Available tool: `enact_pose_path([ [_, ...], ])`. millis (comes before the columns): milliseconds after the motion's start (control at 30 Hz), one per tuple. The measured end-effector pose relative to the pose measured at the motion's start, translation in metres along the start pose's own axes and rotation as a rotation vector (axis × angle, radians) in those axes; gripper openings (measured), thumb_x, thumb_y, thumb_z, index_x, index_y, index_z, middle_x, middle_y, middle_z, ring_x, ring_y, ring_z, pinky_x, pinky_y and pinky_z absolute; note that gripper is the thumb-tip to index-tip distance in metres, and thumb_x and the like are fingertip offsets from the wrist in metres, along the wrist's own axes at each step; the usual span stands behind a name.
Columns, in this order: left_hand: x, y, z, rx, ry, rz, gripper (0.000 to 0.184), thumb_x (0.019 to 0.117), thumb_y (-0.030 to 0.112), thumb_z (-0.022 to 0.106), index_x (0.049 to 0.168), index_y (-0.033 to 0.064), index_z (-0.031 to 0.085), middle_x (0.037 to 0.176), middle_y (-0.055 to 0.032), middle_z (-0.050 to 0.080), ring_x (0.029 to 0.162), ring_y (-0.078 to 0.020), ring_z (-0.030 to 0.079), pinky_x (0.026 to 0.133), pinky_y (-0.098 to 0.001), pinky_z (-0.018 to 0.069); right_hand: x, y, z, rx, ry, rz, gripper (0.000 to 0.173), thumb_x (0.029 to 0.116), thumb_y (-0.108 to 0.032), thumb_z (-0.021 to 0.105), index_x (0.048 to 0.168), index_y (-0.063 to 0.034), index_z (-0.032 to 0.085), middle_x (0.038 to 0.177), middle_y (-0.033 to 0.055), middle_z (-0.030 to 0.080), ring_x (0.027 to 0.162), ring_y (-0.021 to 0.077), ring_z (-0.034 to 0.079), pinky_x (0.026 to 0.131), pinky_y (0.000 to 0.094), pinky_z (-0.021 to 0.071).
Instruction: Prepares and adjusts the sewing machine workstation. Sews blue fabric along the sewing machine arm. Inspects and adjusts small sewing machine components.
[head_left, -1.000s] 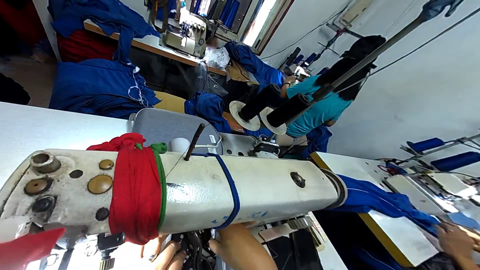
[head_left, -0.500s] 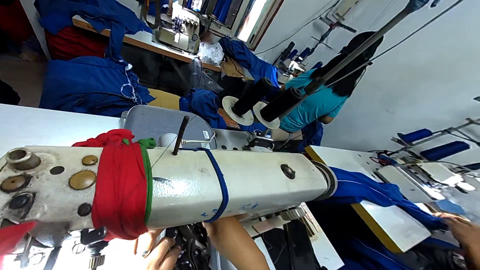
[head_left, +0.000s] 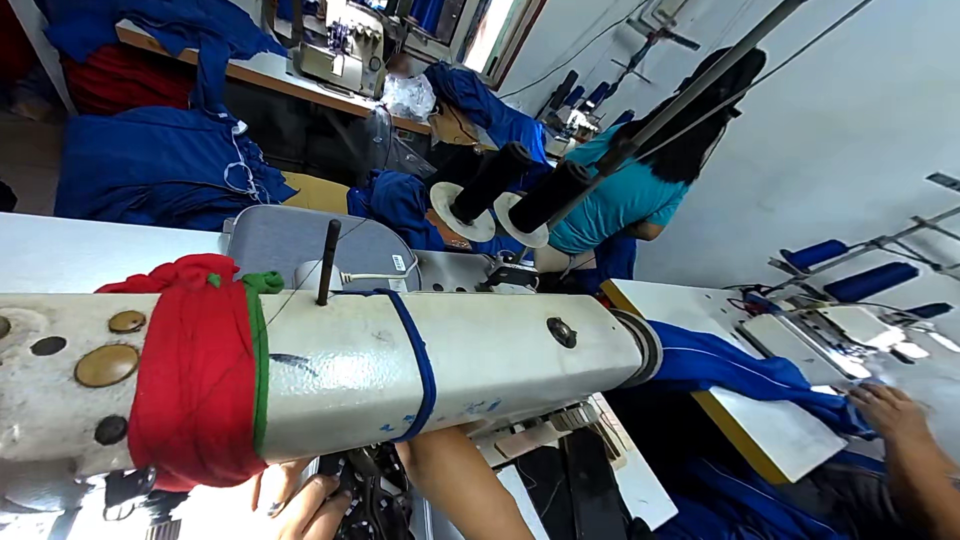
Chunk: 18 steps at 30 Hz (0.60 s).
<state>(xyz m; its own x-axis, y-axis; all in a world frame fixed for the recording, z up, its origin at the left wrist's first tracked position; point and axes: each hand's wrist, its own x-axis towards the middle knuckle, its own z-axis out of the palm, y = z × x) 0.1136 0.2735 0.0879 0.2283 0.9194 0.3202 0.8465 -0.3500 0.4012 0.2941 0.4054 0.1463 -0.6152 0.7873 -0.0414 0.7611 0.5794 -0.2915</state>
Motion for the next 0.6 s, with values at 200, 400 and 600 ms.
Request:
enact_pose_path([
  [200, -0.002, -0.006, 0.007, -0.014, 0.078, 0.045, 0.077, 0.0956, 0.077, 0.032, 0.134, 0.0168, 0.063, 0.127, -0.0146, 0.068, 0.132, -0.041, 0.053, 0.107, -0.0622, 0.0364, -0.012, 0.002, -0.019, 0.11, -0.038, -0.074, 0.021, 0.0948, -0.005, 0.058, 0.108, 0.0013, 0.074, 0.1, 0.0213, 0.073, 0.097, 0.0357, 0.072, 0.089, 0.0507, 0.0566],
  [400, -0.004, -0.014, 0.002, -0.166, 0.171, 0.055, 0.09, 0.0843, 0.083, 0.05, 0.143, 0.0144, 0.053, 0.137, -0.0213, 0.059, 0.132, -0.0355, 0.052, 0.111, -0.0506, 0.0378, -0.025, 0.007, -0.012, 0.21, 0.169, -0.309, 0.023, 0.0892, -0.003, 0.064, 0.108, -0.008, 0.076, 0.102, 0.0094, 0.075, 0.096, 0.0236, 0.073, 0.087, 0.0393, 0.0601],
  [600, -0.004, -0.014, -0.026, -0.071, 0.073, -0.032, 0.09, 0.0782, 0.087, 0.053, 0.125, 0.0106, 0.062, 0.108, -0.0182, 0.067, 0.1, -0.0333, 0.063, 0.086, -0.0489, 0.0466, -0.034, -0.018, -0.003, 0.26, -0.074, -0.488, 0.019, 0.0949, -0.012, 0.065, 0.107, -0.0148, 0.08, 0.102, 0.0146, 0.069, 0.105, 0.036, 0.065, 0.087, 0.0538, 0.053],
])
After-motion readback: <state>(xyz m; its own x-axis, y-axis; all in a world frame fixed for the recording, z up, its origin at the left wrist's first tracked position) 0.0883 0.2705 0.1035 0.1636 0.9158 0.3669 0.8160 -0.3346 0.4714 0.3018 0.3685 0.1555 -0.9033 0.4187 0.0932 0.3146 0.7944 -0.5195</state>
